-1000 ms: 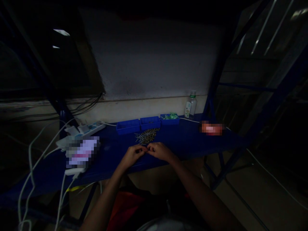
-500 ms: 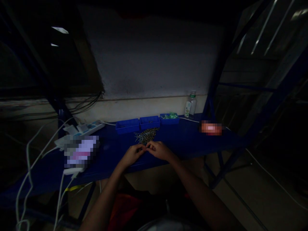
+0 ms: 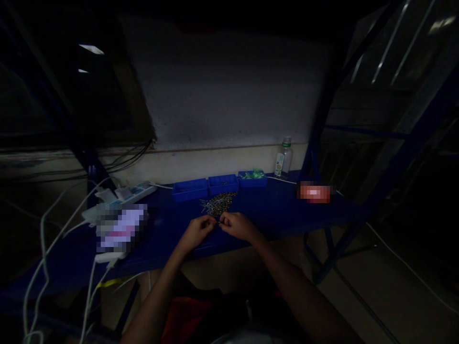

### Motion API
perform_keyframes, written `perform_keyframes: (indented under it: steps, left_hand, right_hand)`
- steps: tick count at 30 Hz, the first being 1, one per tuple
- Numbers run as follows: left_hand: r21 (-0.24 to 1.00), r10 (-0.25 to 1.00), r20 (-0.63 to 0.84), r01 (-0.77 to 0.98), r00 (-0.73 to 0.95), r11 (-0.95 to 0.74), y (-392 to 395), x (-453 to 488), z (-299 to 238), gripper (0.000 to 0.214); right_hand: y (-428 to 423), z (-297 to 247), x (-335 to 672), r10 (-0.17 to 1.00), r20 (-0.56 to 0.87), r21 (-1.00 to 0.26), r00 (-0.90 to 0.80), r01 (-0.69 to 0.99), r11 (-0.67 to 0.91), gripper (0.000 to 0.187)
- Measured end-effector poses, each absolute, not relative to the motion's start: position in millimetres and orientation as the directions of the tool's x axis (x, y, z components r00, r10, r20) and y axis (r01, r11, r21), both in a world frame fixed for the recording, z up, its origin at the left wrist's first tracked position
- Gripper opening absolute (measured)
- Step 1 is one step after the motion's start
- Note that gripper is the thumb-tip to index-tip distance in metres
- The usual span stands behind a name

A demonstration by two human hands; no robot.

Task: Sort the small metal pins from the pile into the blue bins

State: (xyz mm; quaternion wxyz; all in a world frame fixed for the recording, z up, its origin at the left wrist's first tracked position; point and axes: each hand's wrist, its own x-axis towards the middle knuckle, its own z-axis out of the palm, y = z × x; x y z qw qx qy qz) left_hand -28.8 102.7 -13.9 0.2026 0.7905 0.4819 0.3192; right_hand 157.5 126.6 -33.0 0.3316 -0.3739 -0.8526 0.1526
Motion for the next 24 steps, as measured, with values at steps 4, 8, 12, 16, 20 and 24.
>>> perform_keyframes:
  steps: [4, 8, 12, 16, 20, 24]
  left_hand:
    - [0.608, 0.884, 0.331, 0.643, 0.33, -0.467, 102.5, -29.0, -14.3, 0.02]
    - [0.598, 0.881, 0.34, 0.647, 0.329, -0.473, 101.2, -28.0, -14.2, 0.019]
    - [0.57, 0.86, 0.357, 0.644, 0.365, -0.51, 98.2, -26.0, -12.6, 0.019]
    - [0.546, 0.835, 0.36, 0.631, 0.416, -0.551, 95.2, -24.3, -10.0, 0.021]
    - [0.539, 0.832, 0.35, 0.634, 0.43, -0.554, 94.9, -23.7, -10.0, 0.024]
    - [0.545, 0.847, 0.351, 0.648, 0.4, -0.532, 98.0, -25.0, -13.6, 0.024]
  right_hand:
    - [127.2, -34.1, 157.8, 0.729, 0.438, -0.494, -0.526, 0.537, 0.684, 0.012]
    - [127.5, -34.1, 157.9, 0.732, 0.427, -0.511, -0.53, 0.527, 0.679, 0.013]
    - [128.8, -34.8, 157.3, 0.725, 0.426, -0.502, -0.541, 0.525, 0.687, 0.01]
    - [131.2, -36.1, 157.0, 0.713, 0.431, -0.475, -0.554, 0.532, 0.701, 0.009]
    - [132.0, -37.1, 157.5, 0.688, 0.446, -0.436, -0.573, 0.533, 0.725, 0.008]
    - [130.7, -37.9, 157.5, 0.688, 0.465, -0.434, -0.557, 0.534, 0.726, 0.008]
